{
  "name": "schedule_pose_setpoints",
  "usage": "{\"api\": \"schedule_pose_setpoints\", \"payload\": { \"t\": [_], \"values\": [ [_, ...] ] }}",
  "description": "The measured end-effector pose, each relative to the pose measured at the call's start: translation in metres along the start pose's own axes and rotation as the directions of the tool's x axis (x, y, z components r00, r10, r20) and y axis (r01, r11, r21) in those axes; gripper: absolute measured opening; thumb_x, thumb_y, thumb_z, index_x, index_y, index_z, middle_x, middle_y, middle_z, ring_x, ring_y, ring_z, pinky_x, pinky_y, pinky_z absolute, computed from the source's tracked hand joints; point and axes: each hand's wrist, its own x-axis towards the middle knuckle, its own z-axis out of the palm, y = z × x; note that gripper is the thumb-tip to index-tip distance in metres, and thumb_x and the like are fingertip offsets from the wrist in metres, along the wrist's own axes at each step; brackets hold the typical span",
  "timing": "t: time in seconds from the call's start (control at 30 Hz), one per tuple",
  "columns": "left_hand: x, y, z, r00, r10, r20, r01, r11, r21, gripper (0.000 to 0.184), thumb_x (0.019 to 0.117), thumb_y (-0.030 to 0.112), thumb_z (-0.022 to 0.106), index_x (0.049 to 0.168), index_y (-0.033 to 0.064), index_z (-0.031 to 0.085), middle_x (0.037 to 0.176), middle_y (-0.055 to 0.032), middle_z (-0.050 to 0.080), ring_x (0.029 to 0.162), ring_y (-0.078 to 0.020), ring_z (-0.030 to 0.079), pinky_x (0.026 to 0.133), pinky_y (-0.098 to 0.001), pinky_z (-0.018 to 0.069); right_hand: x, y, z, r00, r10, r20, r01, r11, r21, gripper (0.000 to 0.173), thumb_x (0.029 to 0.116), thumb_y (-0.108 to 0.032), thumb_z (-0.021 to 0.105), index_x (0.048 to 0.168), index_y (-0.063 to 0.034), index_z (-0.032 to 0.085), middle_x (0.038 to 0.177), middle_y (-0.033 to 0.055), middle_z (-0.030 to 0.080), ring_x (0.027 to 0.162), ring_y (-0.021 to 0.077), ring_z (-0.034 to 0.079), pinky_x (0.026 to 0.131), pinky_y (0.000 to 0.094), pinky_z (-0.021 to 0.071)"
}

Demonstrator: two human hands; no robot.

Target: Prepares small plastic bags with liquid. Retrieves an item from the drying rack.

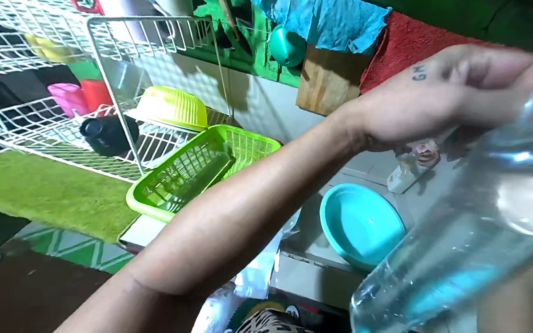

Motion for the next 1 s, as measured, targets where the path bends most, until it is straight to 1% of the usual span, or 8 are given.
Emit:
{"api": "schedule_pose_setpoints", "payload": {
  "t": [0.07,0.17,0.27,0.33,0.4,0.63,0.83,1.0],
  "values": [
    [-0.009,0.0,-0.006,0.997,-0.061,0.043,0.052,0.979,0.196,0.015,0.0983,-0.003,0.057,0.088,-0.0005,0.069,0.093,-0.0048,0.064,0.08,-0.0065,0.062,0.066,-0.0204,0.0524,0.017,-0.018,0.014,0.995,-0.018,0.095,0.036,0.98,-0.196,0.017,0.1033,-0.027,0.059,0.115,-0.0218,0.07,0.107,-0.0173,0.068,0.102,-0.0076,0.062,0.088,0.0136,0.052],
    [-0.03,-0.001,0.002,0.984,-0.177,0.035,0.151,0.915,0.375,0.013,0.0966,0.002,0.064,0.086,0.0012,0.072,0.098,-0.0073,0.064,0.087,-0.0084,0.063,0.068,-0.0206,0.053,0.022,-0.011,0.009,0.945,-0.162,0.283,0.255,0.909,-0.33,0.016,0.1051,-0.019,0.053,0.107,-0.0147,0.068,0.109,-0.0096,0.068,0.105,0.0002,0.063,0.092,0.0219,0.0547],
    [-0.056,-0.004,0.019,0.945,-0.323,-0.048,0.309,0.836,0.453,0.01,0.0961,0.006,0.068,0.089,0.0015,0.072,0.1,-0.008,0.065,0.091,-0.0102,0.064,0.073,-0.0232,0.0561,-0.005,-0.01,0.011,0.947,-0.089,0.31,0.217,0.886,-0.41,0.019,0.1047,-0.027,0.055,0.093,-0.0159,0.065,0.095,-0.0089,0.066,0.095,-0.0003,0.064,0.086,0.0213,0.0557],
    [-0.075,-0.011,0.032,0.908,-0.391,-0.151,0.415,0.785,0.459,0.011,0.0973,0.008,0.068,0.089,0.0017,0.071,0.096,-0.0079,0.066,0.085,-0.0108,0.064,0.07,-0.0252,0.0555,-0.023,-0.008,0.015,0.961,0.0,0.277,0.118,0.905,-0.408,0.02,0.1033,-0.031,0.06,0.093,-0.0166,0.069,0.091,-0.0086,0.067,0.088,-0.0008,0.064,0.078,0.0177,0.0559],
    [-0.094,-0.027,0.045,0.865,-0.416,-0.282,0.5,0.763,0.408,0.013,0.0981,0.009,0.067,0.087,0.0033,0.07,0.087,-0.0055,0.067,0.075,-0.0105,0.064,0.063,-0.0269,0.0553,-0.039,-0.002,0.021,0.973,0.095,0.21,-0.013,0.932,-0.362,0.015,0.1013,-0.03,0.064,0.097,-0.0187,0.074,0.091,-0.0085,0.069,0.082,0.0005,0.066,0.07,0.0171,0.0569],
    [-0.13,-0.073,0.07,0.593,-0.534,-0.602,0.701,0.71,0.06,0.015,0.1021,0.018,0.064,0.093,0.0084,0.072,0.085,-0.0004,0.071,0.074,-0.0084,0.066,0.065,-0.0273,0.0546,-0.08,0.012,0.069,0.926,0.356,-0.124,-0.374,0.905,-0.204,0.01,0.099,-0.02,0.066,0.096,-0.0149,0.074,0.087,-0.0055,0.07,0.072,0.0035,0.065,0.065,0.0184,0.0572],
    [-0.149,-0.091,0.086,0.426,-0.6,-0.677,0.74,0.661,-0.121,0.014,0.1,0.021,0.067,0.091,0.0129,0.073,0.09,0.0016,0.07,0.081,-0.0079,0.066,0.072,-0.0285,0.0548,-0.092,0.008,0.097,0.824,0.493,-0.279,-0.529,0.846,-0.069,0.008,0.093,-0.006,0.065,0.097,-0.0054,0.071,0.081,0.0008,0.072,0.07,0.0077,0.067,0.065,0.0204,0.0573],
    [-0.151,-0.099,0.09,0.326,-0.623,-0.711,0.603,0.717,-0.351,0.012,0.0957,0.015,0.072,0.087,0.0086,0.077,0.086,-0.0023,0.072,0.08,-0.01,0.066,0.073,-0.0274,0.0538,-0.089,0.006,0.105,0.79,0.516,-0.331,-0.554,0.832,-0.027,0.01,0.0897,-0.001,0.066,0.098,-0.0006,0.071,0.083,0.0037,0.073,0.072,0.0083,0.068,0.067,0.0206,0.0583]
  ]
}}
